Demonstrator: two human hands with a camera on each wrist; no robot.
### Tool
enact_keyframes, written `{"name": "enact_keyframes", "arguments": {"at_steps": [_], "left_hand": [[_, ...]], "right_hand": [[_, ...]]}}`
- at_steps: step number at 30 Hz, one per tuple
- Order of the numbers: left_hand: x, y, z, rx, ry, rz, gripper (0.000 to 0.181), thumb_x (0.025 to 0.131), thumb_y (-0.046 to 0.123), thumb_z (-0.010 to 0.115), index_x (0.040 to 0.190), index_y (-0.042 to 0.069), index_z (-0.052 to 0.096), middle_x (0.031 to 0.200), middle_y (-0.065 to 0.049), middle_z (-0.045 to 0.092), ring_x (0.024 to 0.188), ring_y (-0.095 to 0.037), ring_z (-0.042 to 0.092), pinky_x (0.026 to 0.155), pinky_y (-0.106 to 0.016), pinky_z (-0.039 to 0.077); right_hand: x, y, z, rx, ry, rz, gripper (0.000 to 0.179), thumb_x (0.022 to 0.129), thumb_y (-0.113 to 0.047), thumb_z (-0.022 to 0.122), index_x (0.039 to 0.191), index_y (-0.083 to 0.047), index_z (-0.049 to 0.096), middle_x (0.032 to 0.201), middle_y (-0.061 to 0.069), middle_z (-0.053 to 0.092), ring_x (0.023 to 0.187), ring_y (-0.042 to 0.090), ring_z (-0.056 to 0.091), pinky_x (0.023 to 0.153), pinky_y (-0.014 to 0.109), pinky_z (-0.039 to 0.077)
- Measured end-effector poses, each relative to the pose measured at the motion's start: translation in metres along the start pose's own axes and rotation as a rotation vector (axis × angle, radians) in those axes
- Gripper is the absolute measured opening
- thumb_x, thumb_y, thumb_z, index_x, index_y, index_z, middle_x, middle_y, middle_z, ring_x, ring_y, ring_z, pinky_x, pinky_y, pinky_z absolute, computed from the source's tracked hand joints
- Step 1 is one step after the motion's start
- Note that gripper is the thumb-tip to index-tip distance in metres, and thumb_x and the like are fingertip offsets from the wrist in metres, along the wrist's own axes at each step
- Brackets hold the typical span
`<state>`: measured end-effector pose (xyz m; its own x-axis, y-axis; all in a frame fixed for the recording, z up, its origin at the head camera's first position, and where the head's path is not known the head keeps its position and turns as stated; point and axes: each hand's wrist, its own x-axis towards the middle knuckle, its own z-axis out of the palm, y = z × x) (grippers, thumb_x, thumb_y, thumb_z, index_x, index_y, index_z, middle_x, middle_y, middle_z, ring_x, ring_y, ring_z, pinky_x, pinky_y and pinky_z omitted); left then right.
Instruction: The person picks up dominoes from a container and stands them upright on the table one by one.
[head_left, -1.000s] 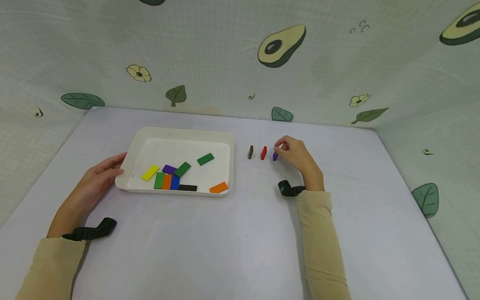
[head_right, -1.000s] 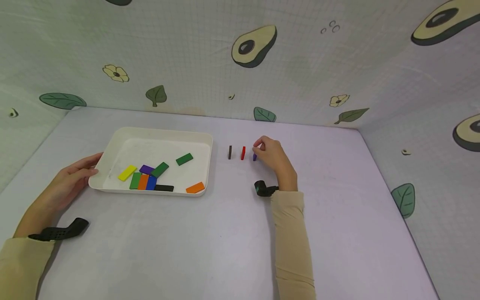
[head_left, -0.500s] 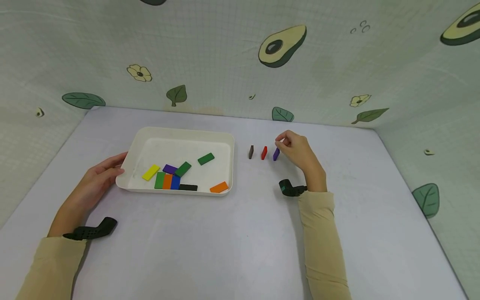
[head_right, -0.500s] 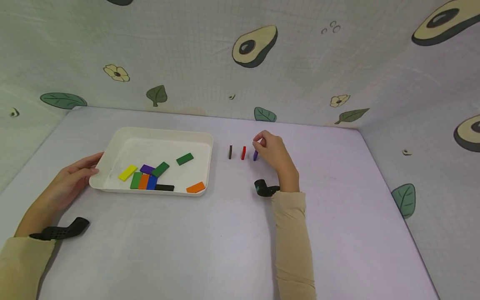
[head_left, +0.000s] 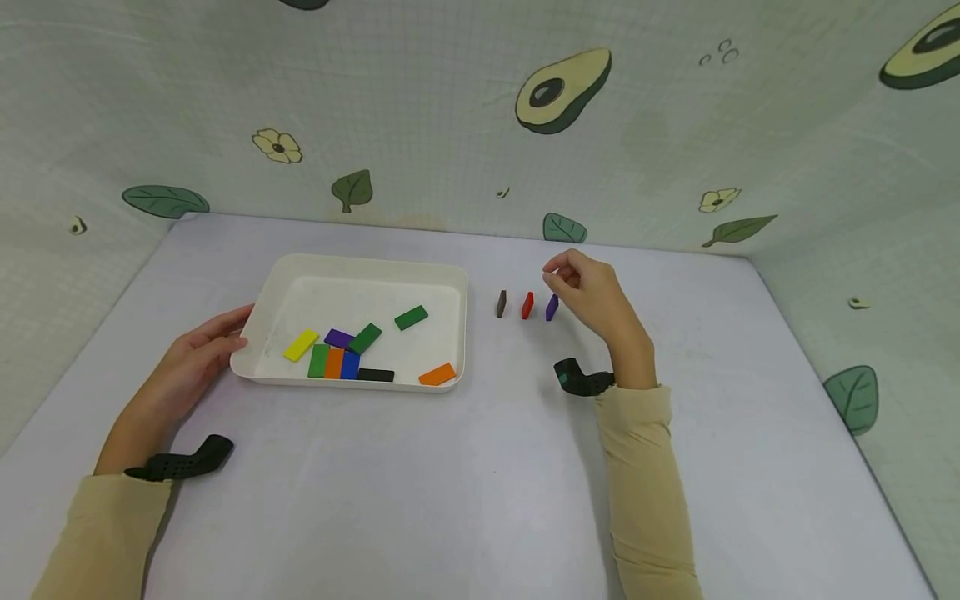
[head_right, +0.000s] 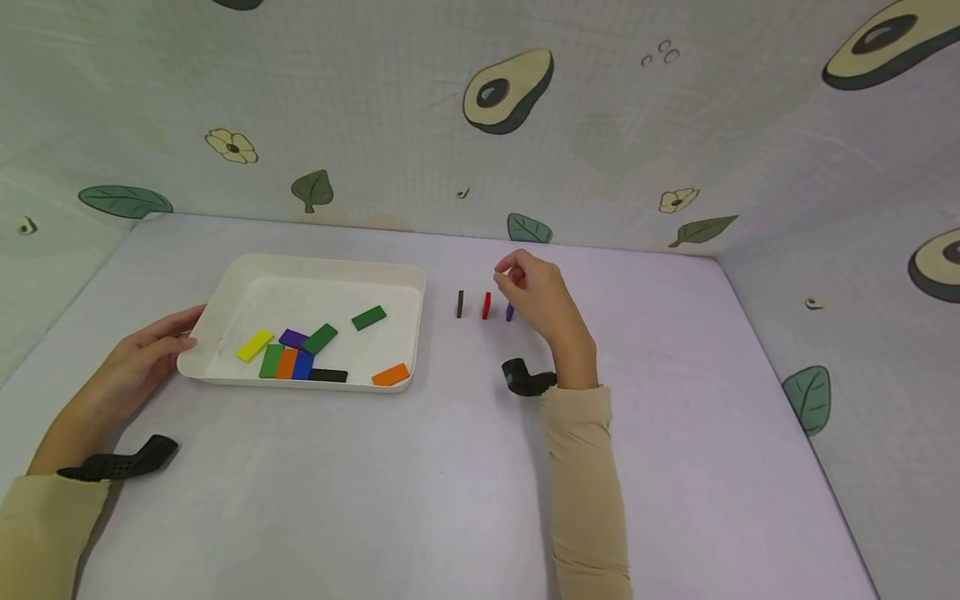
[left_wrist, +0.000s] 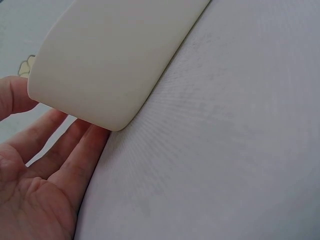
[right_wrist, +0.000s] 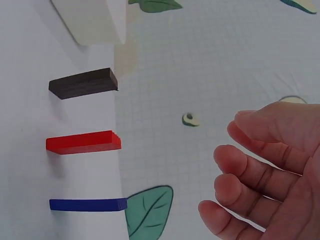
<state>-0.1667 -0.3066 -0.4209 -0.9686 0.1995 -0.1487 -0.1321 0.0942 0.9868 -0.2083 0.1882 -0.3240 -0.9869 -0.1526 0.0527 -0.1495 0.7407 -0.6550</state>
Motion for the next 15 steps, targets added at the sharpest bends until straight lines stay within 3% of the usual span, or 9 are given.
{"name": "enact_keyframes", "arguments": {"at_steps": [15], "left_hand": [[0.000, 0.000, -0.001, -0.032, -0.009, 0.009, 0.054, 0.097, 0.017, 0.049, 0.147, 0.015, 0.028, 0.141, 0.009, 0.036, 0.110, 0.013, 0.045, 0.084, -0.003, 0.039]], "right_hand": [[-0.006, -0.029, 0.007, 0.042, -0.045, -0.107, 0.020, 0.092, -0.019, 0.056, 0.107, -0.007, 0.060, 0.096, 0.005, 0.062, 0.087, 0.018, 0.055, 0.079, 0.032, 0.047]]}}
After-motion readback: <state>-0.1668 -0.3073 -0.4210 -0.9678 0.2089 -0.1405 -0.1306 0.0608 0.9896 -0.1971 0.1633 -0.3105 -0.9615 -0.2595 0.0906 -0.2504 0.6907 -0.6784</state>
